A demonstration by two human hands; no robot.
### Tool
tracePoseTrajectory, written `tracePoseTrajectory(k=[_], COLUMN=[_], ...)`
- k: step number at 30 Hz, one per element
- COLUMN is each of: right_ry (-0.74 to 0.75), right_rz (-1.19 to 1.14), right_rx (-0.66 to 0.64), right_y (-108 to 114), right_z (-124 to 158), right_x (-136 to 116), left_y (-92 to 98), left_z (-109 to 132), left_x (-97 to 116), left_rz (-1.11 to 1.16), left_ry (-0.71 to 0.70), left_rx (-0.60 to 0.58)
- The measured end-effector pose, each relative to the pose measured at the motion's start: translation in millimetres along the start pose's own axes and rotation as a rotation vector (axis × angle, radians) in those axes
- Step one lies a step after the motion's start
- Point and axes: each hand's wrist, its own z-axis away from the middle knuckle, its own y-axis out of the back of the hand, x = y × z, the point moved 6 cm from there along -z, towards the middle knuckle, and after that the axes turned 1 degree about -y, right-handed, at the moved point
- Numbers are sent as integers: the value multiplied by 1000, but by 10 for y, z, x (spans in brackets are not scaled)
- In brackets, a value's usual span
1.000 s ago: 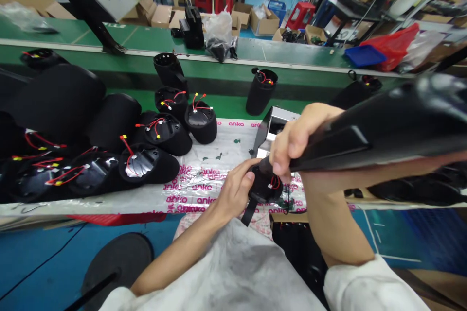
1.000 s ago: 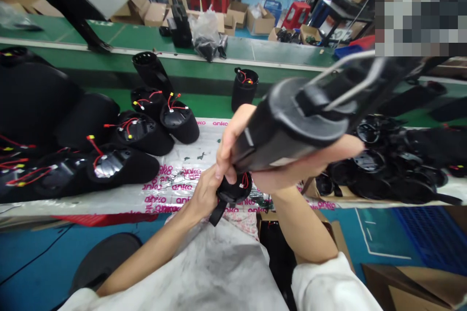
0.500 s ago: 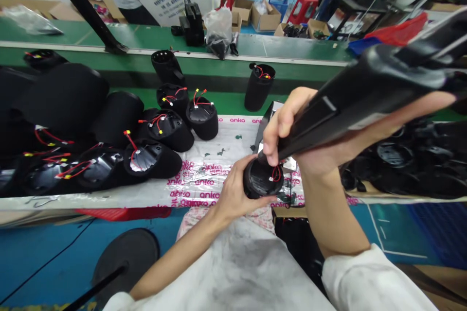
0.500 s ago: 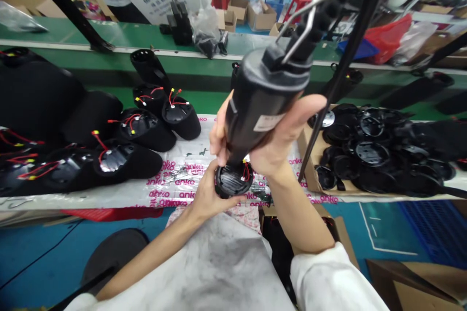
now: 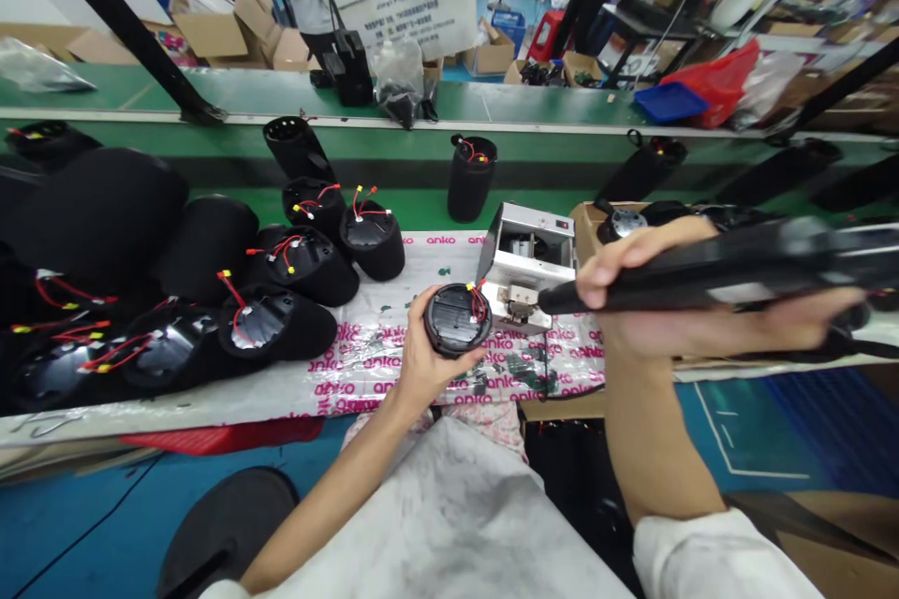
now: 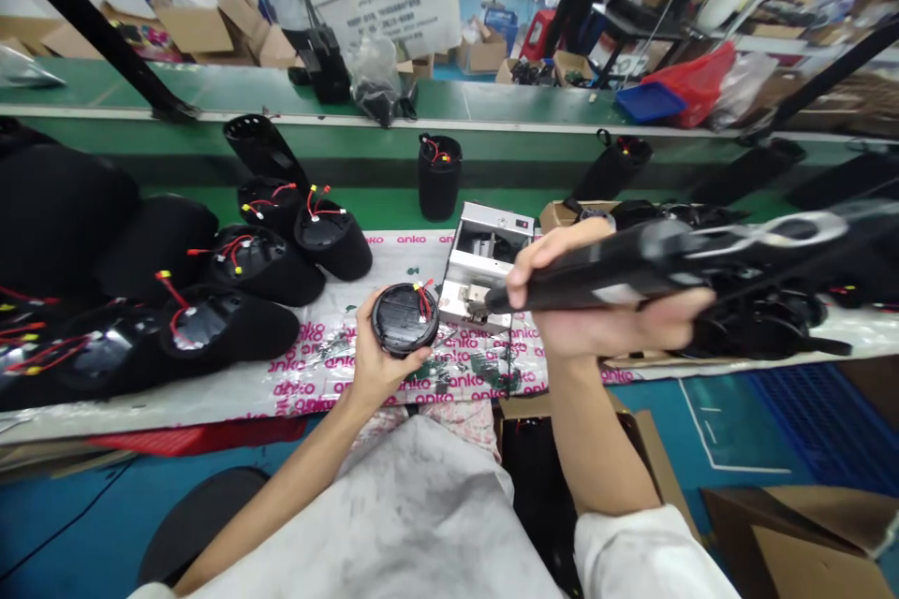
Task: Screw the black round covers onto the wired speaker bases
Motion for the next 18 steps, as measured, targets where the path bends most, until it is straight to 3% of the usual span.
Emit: tracePoseTrajectory(k=[2,7,12,15,18], right_ry=[109,92,-104,-203,-281], right_rz=[25,16,-77,-117,14], right_rx=[6,-48,-66,-61,69], right_y=[-33,-93,25,-9,-1], right_z=[147,327,239,148,42], right_x=[191,554,728,576,140], left_y=[-36,-74,-75,-78,-82], left_z=[5,34,23,16,19], left_x=[-26,-48,-26,3,23], left_rz=[16,44,63,60,54], left_ry=[14,-1,-38,-59,-83], left_rx=[18,25,31,26,22])
